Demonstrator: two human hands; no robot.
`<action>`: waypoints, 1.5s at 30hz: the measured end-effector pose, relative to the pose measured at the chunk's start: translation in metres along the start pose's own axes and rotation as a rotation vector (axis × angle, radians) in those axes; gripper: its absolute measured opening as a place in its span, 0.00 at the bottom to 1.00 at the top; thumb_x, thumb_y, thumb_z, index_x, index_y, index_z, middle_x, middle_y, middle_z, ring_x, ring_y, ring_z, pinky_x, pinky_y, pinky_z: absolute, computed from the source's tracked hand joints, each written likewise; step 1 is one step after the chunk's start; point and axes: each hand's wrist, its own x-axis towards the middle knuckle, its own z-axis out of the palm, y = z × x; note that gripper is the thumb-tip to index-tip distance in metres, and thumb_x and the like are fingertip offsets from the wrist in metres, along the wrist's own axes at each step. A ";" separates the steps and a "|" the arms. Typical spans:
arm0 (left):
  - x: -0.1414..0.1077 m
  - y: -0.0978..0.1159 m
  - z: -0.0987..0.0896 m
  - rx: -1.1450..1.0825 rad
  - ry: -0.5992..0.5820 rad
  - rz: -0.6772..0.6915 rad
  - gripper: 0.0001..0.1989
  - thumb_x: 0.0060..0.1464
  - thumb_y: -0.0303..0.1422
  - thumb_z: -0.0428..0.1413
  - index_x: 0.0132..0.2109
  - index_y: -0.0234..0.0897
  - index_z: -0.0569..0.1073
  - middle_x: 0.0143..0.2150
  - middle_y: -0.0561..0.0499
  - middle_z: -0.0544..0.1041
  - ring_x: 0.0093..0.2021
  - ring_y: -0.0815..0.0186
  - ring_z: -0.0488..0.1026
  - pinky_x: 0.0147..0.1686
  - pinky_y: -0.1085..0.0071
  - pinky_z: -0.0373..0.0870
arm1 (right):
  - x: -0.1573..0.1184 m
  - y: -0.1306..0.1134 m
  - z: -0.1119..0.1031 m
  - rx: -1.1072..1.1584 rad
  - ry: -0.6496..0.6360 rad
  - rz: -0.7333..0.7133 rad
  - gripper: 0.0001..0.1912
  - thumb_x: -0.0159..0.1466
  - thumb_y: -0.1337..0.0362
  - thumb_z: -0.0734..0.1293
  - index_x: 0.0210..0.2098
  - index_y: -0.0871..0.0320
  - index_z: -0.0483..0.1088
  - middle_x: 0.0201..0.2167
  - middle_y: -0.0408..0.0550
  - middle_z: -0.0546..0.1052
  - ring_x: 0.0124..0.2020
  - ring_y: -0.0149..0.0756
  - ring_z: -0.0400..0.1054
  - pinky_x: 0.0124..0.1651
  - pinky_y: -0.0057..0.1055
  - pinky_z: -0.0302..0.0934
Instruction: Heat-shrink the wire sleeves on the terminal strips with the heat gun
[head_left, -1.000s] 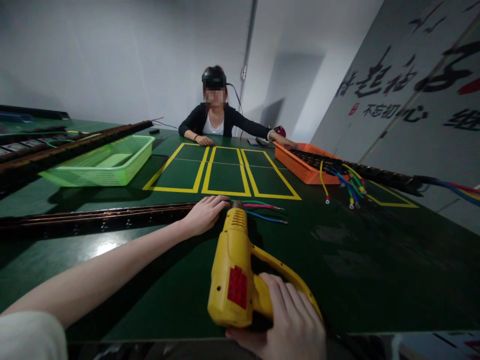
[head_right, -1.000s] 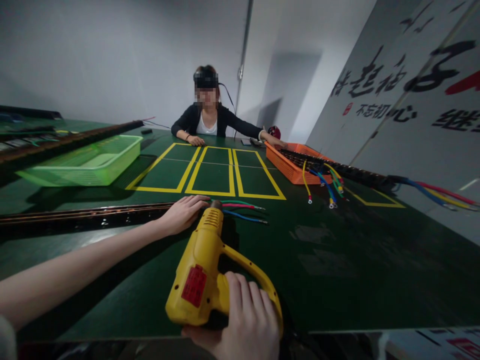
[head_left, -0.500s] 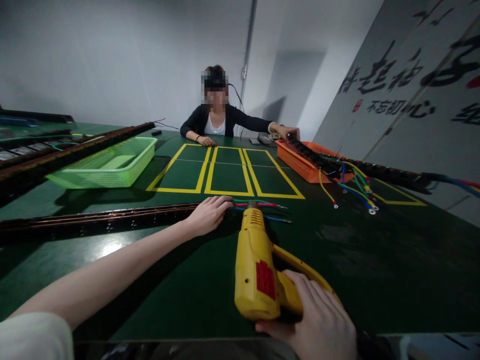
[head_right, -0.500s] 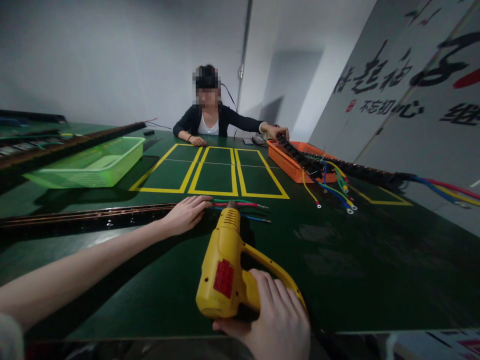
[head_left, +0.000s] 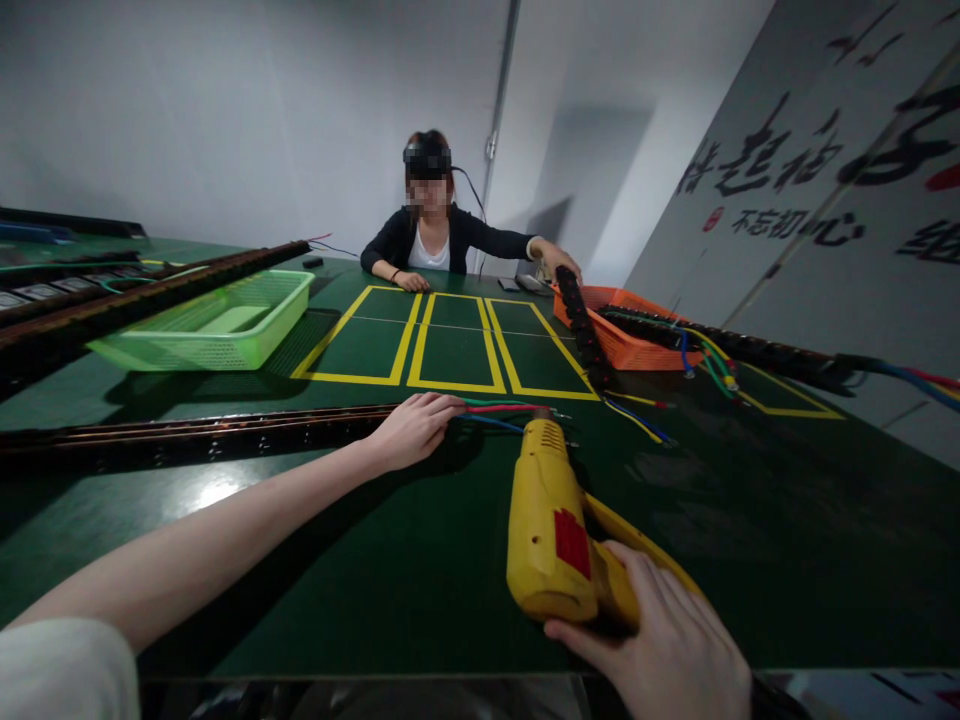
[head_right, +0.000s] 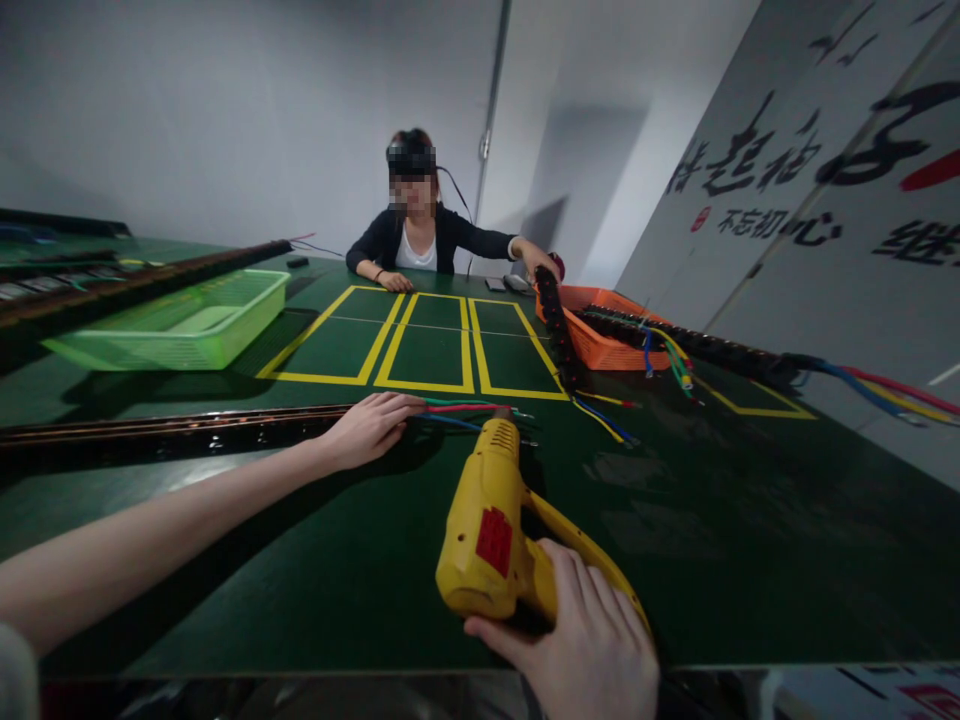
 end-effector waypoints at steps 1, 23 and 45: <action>0.000 0.000 0.000 0.000 0.001 0.000 0.21 0.57 0.27 0.43 0.58 0.38 0.61 0.58 0.50 0.63 0.55 0.62 0.61 0.54 0.63 0.60 | 0.000 -0.001 0.000 -0.005 0.001 0.000 0.43 0.47 0.29 0.57 0.45 0.59 0.64 0.37 0.46 0.73 0.37 0.38 0.66 0.41 0.33 0.55; 0.001 0.001 -0.001 -0.019 0.069 0.022 0.16 0.55 0.26 0.44 0.50 0.36 0.65 0.51 0.47 0.69 0.49 0.65 0.66 0.49 0.66 0.63 | 0.005 -0.056 -0.005 0.230 0.146 -0.151 0.45 0.44 0.29 0.59 0.42 0.63 0.68 0.36 0.49 0.74 0.35 0.36 0.66 0.41 0.32 0.53; 0.000 0.003 -0.004 -0.028 0.014 -0.006 0.17 0.57 0.28 0.44 0.54 0.38 0.62 0.55 0.48 0.65 0.53 0.64 0.63 0.53 0.65 0.61 | 0.002 0.009 0.003 0.004 0.044 -0.037 0.43 0.47 0.29 0.57 0.44 0.61 0.66 0.37 0.49 0.74 0.37 0.39 0.67 0.41 0.33 0.55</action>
